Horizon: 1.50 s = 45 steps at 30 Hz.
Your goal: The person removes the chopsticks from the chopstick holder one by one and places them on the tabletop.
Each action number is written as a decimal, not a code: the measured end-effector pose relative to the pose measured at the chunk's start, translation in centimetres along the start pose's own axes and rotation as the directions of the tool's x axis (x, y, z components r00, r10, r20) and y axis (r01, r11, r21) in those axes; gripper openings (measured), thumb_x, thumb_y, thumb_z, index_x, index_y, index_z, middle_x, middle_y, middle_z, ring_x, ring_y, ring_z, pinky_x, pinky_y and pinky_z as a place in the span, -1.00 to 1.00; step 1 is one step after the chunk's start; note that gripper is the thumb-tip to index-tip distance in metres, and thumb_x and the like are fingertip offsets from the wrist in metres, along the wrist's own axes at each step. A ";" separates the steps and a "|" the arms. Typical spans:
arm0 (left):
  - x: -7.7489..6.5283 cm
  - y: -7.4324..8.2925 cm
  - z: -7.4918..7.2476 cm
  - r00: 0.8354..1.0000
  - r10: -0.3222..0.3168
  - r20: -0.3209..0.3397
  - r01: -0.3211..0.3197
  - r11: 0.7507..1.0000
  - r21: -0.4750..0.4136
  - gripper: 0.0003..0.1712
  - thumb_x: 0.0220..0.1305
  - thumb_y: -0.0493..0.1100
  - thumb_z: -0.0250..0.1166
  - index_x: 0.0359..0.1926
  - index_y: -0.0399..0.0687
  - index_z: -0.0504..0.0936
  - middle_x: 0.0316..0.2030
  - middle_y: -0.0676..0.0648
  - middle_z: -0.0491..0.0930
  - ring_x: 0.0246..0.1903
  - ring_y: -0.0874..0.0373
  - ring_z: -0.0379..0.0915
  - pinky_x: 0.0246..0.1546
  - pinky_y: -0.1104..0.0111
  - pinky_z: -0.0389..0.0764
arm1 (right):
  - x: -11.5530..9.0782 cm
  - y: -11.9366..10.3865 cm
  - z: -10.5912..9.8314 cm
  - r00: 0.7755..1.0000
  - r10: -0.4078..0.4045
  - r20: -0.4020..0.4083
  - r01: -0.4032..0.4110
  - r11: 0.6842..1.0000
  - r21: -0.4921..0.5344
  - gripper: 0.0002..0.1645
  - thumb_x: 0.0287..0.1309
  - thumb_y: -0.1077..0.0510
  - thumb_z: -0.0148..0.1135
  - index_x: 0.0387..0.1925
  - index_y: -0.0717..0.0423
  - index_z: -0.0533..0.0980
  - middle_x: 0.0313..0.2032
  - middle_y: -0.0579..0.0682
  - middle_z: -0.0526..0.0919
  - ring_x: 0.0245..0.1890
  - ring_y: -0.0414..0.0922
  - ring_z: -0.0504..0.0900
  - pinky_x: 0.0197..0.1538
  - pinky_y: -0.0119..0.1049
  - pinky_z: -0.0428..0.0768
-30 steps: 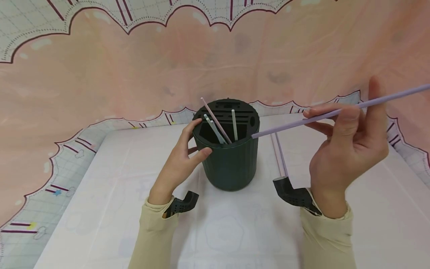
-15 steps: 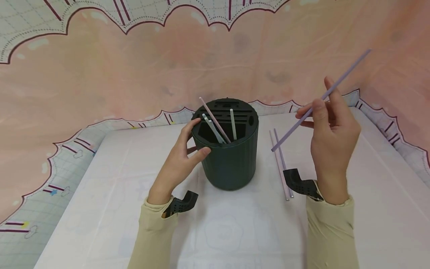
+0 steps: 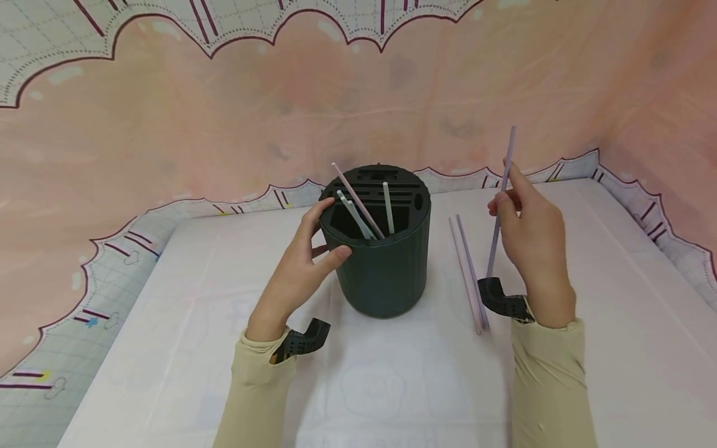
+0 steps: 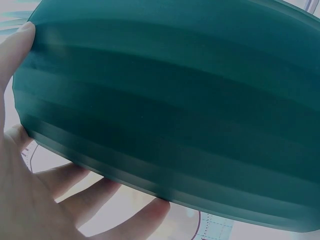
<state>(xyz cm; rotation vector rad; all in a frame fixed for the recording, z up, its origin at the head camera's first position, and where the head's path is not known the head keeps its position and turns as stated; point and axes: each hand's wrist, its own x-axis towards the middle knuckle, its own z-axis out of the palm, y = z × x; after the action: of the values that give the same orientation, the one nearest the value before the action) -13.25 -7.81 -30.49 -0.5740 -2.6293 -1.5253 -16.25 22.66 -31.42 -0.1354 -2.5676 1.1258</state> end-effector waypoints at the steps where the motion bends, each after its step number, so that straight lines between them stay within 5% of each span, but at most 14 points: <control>1: 0.0 0.0 0.0 1.000 0.001 0.000 -0.001 1.000 -0.002 -0.19 0.14 0.10 0.20 0.34 0.24 -0.01 0.32 0.17 -0.06 0.26 0.31 -0.10 0.12 0.18 0.30 | 0.1 0.2 0.0 0.999 0.011 0.041 -0.010 1.000 -0.025 -0.41 0.31 0.02 -0.20 0.29 -0.49 -0.04 -0.25 0.04 0.56 -0.23 -0.11 0.52 -0.11 -0.18 0.49; 6: -0.1 0.2 0.0 1.000 -0.001 -0.001 0.001 1.000 -0.004 -0.19 0.14 0.10 0.20 0.34 0.23 -0.01 0.32 0.16 -0.06 0.26 0.31 -0.10 0.12 0.18 0.30 | 0.6 1.3 0.5 0.980 0.022 0.197 -0.003 0.995 -0.099 -0.32 0.29 0.15 -0.23 0.38 -0.11 -0.15 -0.15 0.19 0.50 -0.09 0.18 0.39 -0.19 0.07 0.34; 16: -0.3 0.3 0.0 1.000 -0.010 0.000 0.010 1.000 0.003 -0.18 0.14 0.12 0.19 0.34 0.22 -0.01 0.32 0.15 -0.07 0.26 0.29 -0.10 0.12 0.20 0.30 | 1.3 3.6 1.5 0.929 0.030 0.369 0.035 0.985 -0.167 -0.31 0.20 0.25 -0.17 0.34 0.17 -0.08 -0.18 0.25 0.50 -0.24 0.13 0.50 -0.32 -0.07 0.40; 27: -0.2 0.3 0.0 1.000 -0.022 0.004 0.022 1.000 -0.004 -0.18 0.13 0.12 0.20 0.34 0.23 -0.01 0.32 0.16 -0.08 0.26 0.32 -0.12 0.13 0.19 0.29 | 1.6 5.8 3.2 0.891 0.081 0.447 -0.011 0.987 -0.158 -0.31 0.19 0.25 -0.01 0.29 0.35 -0.01 -0.11 0.35 0.41 -0.44 0.00 0.63 -0.24 0.05 0.53; 40: 0.0 0.2 0.1 1.000 -0.006 -0.004 0.006 1.000 -0.016 -0.18 0.13 0.13 0.20 0.34 0.22 0.00 0.32 0.16 -0.07 0.26 0.31 -0.11 0.12 0.17 0.30 | 2.2 7.8 4.9 0.824 0.200 0.530 -0.092 0.970 -0.224 -0.39 0.14 0.27 0.03 0.20 0.40 0.13 -0.13 0.35 0.40 -0.47 -0.09 0.56 -0.38 -0.20 0.54; 45: 0.1 0.3 0.0 1.000 -0.003 -0.006 0.003 1.000 -0.017 -0.18 0.13 0.12 0.20 0.34 0.21 0.00 0.32 0.15 -0.05 0.26 0.32 -0.10 0.11 0.17 0.31 | 2.3 8.0 5.4 0.824 0.225 0.521 -0.102 0.962 -0.254 -0.42 0.11 0.26 0.05 0.17 0.41 0.19 -0.13 0.34 0.40 -0.43 -0.02 0.53 -0.36 -0.17 0.50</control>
<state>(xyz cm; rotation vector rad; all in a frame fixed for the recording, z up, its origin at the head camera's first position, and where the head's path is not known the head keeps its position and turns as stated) -13.24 -7.65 -30.24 -0.5663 -2.6161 -1.5497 -20.56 24.86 -40.03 -0.0979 -3.2493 1.0539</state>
